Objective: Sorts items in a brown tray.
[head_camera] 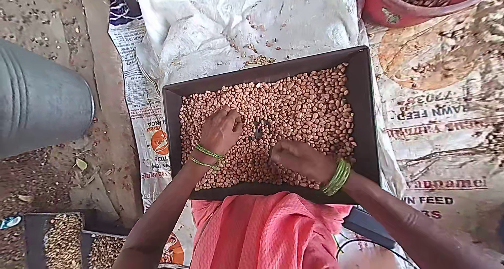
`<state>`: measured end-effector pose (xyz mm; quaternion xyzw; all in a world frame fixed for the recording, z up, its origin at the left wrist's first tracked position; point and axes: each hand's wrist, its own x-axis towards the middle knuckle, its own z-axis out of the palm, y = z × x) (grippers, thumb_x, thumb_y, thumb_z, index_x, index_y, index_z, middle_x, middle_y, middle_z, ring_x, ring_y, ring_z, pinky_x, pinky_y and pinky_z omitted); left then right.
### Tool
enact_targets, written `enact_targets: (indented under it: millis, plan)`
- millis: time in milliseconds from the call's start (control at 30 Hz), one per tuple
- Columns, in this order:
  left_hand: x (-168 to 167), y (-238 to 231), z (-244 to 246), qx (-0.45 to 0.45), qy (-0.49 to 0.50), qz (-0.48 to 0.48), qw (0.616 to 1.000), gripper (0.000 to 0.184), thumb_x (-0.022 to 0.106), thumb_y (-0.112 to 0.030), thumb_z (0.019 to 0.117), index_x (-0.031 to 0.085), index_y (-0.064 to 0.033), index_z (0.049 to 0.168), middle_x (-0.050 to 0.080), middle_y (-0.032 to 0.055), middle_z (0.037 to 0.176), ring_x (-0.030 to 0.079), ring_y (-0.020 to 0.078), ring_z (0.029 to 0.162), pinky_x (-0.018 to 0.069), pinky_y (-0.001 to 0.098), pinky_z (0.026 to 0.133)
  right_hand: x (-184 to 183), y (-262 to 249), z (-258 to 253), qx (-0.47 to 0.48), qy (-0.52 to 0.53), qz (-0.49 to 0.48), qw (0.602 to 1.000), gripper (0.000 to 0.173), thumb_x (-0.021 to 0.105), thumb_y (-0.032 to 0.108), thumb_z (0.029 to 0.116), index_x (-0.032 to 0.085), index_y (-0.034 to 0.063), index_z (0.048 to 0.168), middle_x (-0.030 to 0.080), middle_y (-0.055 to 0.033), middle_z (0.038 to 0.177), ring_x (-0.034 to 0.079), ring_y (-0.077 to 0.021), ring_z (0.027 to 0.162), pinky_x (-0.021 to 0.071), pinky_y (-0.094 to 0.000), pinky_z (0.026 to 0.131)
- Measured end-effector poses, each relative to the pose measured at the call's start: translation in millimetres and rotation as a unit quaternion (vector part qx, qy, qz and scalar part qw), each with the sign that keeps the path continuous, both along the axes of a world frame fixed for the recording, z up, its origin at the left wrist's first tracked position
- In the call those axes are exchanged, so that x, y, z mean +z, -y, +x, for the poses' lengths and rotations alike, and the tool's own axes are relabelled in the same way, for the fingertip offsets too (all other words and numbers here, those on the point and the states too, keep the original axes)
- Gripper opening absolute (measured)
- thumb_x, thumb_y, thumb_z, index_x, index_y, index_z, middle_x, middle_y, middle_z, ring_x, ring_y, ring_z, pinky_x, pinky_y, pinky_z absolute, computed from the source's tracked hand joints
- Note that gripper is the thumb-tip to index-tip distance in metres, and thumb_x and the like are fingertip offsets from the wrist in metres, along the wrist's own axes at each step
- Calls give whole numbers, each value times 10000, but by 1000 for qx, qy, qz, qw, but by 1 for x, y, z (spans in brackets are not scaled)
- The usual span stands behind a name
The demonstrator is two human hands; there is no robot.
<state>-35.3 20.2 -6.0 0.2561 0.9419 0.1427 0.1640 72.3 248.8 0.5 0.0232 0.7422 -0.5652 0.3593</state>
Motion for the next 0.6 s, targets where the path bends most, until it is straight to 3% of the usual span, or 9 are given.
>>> enact_targets:
  millis: [33, 67, 133, 200, 267, 333, 433, 533, 600]
  plan:
    - [8, 4, -2, 3, 30, 32, 999, 164, 660, -188, 982, 713, -37, 1021, 657, 162, 985, 662, 312, 813, 550, 516, 702, -2, -4, -1, -77, 52, -107, 990, 201, 452, 204, 1068, 614, 114, 992, 457, 74, 600, 372, 3, 452, 321, -162, 426]
    - [19, 8, -6, -6, 63, 77, 995, 154, 648, -184, 989, 712, -43, 995, 641, 135, 944, 622, 262, 743, 523, 460, 647, 0, -5, -4, -135, 104, -183, 968, 256, 386, 209, 1075, 608, 144, 966, 446, 103, 581, 325, 35, 415, 285, -130, 384]
    - [41, 14, -11, -51, 126, 166, 977, 189, 621, -211, 1008, 736, -64, 1037, 644, 63, 938, 583, 126, 710, 498, 289, 621, 4, -1, -14, -207, 146, -235, 938, 408, 287, 283, 1094, 649, 135, 979, 497, 92, 576, 306, 35, 386, 270, -129, 356]
    - [60, 17, -13, -83, 138, 207, 965, 283, 567, -262, 1036, 734, -77, 1169, 676, 35, 1036, 611, 66, 781, 524, 221, 685, 4, 11, -22, -226, 151, -244, 931, 546, 192, 415, 1129, 638, 122, 1018, 575, 72, 620, 328, 26, 393, 278, -138, 368]
    - [65, 21, -13, -88, 79, 185, 975, 241, 547, -202, 1055, 719, -61, 1150, 672, 71, 1022, 611, 99, 773, 525, 253, 699, 0, 23, -28, -220, 158, -250, 929, 592, 168, 486, 1118, 626, 134, 987, 605, 59, 674, 339, 15, 412, 285, -148, 389]
    - [56, 26, -12, -85, 60, 109, 989, 186, 575, -142, 1041, 725, -46, 1094, 672, 117, 1001, 632, 198, 784, 543, 374, 722, -4, 30, -27, -226, 157, -262, 925, 562, 228, 460, 1125, 617, 121, 901, 599, 45, 670, 364, 11, 412, 300, -144, 383]
    - [20, 28, -1, -81, 45, -2, 996, 181, 628, -144, 1013, 733, -23, 1098, 671, 175, 1013, 681, 326, 885, 568, 516, 812, -6, 27, -24, -257, 161, -261, 917, 511, 277, 437, 1124, 535, 143, 796, 501, 54, 599, 339, 5, 404, 274, -144, 373]
    - [-8, 31, 15, -75, -22, -42, 996, 283, 652, -187, 1003, 694, 20, 1191, 656, 241, 1118, 671, 417, 1025, 558, 551, 883, -9, 17, -22, -280, 154, -275, 907, 509, 273, 433, 1125, 530, 154, 785, 495, 61, 596, 336, 9, 401, 280, -134, 370]
    - [-16, 34, 21, -77, -71, -26, 994, 251, 652, -181, 1000, 718, 12, 1146, 671, 228, 1090, 681, 403, 1016, 569, 519, 881, -9, 15, -23, -284, 149, -278, 905, 506, 268, 428, 1127, 531, 162, 787, 503, 68, 594, 343, 16, 403, 282, -128, 372]
